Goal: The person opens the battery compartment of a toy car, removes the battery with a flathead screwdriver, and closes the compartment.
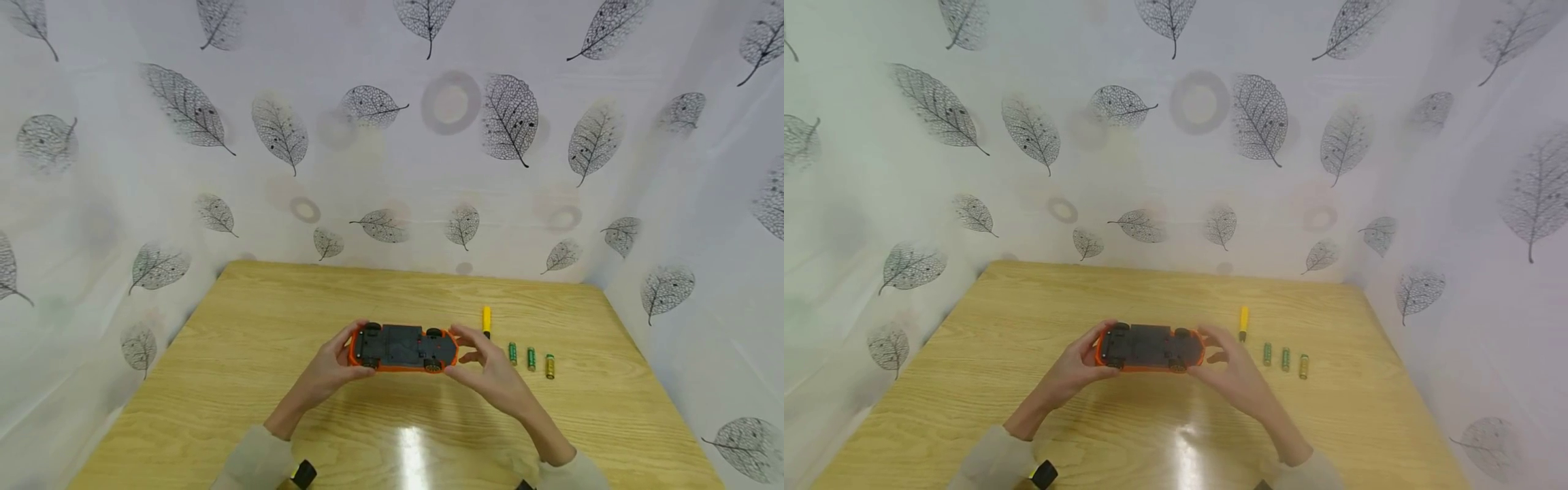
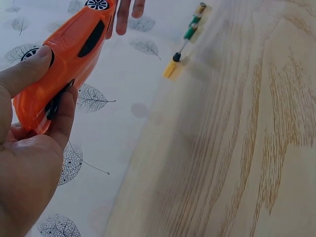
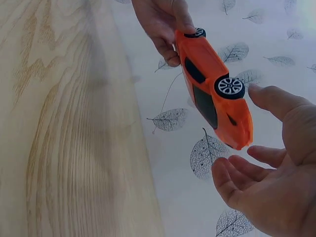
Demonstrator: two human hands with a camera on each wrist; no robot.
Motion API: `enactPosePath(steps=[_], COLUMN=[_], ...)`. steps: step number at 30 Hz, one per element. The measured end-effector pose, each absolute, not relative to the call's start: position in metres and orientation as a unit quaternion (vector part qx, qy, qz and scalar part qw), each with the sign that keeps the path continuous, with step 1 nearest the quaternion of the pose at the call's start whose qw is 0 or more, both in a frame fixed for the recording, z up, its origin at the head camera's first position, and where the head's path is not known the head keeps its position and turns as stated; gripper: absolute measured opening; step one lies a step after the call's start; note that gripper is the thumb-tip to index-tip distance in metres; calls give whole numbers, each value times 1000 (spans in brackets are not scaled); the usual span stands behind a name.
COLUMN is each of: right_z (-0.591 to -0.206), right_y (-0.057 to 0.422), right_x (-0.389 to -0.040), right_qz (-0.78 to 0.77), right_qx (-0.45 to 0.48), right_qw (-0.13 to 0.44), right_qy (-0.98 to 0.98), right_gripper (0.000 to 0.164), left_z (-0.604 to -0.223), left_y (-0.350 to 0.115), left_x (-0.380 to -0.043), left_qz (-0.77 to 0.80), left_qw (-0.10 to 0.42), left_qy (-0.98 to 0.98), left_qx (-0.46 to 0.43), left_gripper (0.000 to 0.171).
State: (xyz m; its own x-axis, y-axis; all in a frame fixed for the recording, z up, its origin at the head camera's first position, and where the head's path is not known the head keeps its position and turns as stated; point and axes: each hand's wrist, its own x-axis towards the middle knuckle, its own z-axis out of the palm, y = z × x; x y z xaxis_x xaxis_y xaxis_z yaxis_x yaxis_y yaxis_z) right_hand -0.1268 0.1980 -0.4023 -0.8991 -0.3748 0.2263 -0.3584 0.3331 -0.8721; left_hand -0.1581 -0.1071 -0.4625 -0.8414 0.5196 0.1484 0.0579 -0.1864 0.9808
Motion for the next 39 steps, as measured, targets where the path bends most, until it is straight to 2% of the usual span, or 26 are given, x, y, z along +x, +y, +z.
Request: enactPosePath(steps=[11,23,34,39], right_z=[-408,-411,-413,-415], right_y=[201,201,204,203], right_x=[-129,-132,-133,-133], right_qz=[-527,-532,-540,-538], right_qx=[-238,-251,-244,-250], right_qw=[51,67,82,78], right_qy=[814,806,801,802], right_gripper=[77,71,69,70], left_z=[-461,-462,-459,-458], left_y=[-107,-108,-109,-109], left_x=[-158,-158,-161,-165], left_qz=[737,734,711,670], left_qw=[159,176,187,155], left_qy=[613,608,614,656], left_qx=[238,246,287,311], left_gripper=[83,84,85,83])
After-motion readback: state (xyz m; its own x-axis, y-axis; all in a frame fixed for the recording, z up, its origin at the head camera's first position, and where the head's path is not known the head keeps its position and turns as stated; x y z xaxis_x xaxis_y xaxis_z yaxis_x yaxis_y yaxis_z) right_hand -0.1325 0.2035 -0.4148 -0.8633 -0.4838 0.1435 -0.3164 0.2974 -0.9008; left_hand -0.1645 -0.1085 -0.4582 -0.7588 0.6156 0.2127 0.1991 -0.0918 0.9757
